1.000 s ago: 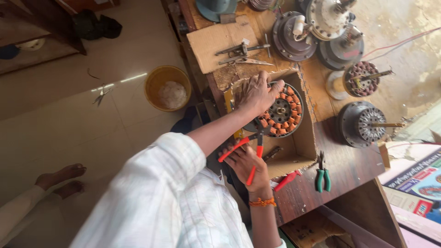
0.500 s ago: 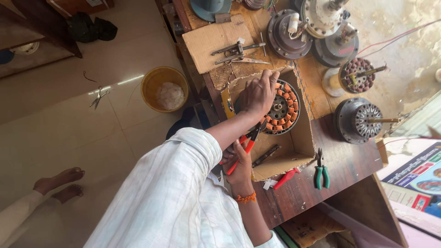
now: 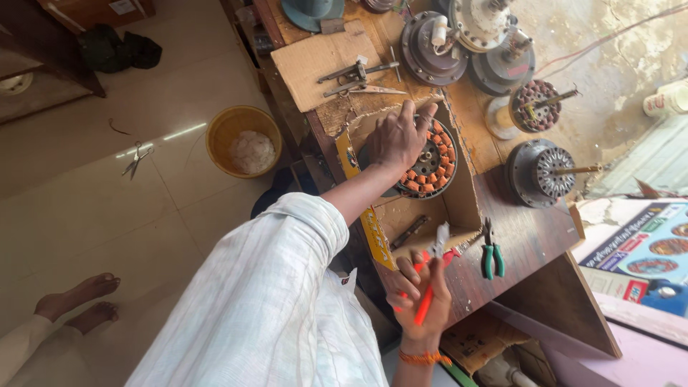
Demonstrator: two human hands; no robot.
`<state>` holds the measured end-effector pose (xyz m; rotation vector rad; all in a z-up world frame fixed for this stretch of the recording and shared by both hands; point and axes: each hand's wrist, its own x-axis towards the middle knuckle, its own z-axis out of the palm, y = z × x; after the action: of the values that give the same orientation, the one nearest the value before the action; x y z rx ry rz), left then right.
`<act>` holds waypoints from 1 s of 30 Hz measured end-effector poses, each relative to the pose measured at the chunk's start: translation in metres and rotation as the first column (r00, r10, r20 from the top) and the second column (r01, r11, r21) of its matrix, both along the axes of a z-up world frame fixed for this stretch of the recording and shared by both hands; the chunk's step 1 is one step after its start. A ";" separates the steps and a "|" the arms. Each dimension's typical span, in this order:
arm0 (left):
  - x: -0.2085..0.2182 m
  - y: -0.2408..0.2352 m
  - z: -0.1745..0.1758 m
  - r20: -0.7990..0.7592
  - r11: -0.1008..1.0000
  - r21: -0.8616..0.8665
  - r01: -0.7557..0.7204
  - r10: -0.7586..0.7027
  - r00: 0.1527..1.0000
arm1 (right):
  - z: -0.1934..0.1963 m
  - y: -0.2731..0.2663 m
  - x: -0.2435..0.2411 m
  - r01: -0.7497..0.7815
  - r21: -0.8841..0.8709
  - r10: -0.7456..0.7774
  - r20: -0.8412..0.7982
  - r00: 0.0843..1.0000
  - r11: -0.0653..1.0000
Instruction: The person uses pliers to trim and adjust copper wire ends on a motor stator assembly. They repeatedly grip and cut the wire protruding from the stator slots while holding the component steady on a workbench.
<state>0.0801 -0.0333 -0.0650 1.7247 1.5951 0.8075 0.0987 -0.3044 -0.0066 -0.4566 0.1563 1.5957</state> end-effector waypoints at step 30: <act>-0.042 -0.192 0.053 0.478 0.515 -0.206 0.832 -0.689 0.544 | -0.032 0.007 0.010 0.639 0.271 -0.111 0.954 -0.280 0.719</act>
<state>0.0379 -0.2249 -0.0122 1.6137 0.5335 0.2342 0.1083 -0.2972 -0.0384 -1.6761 -0.5861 0.0561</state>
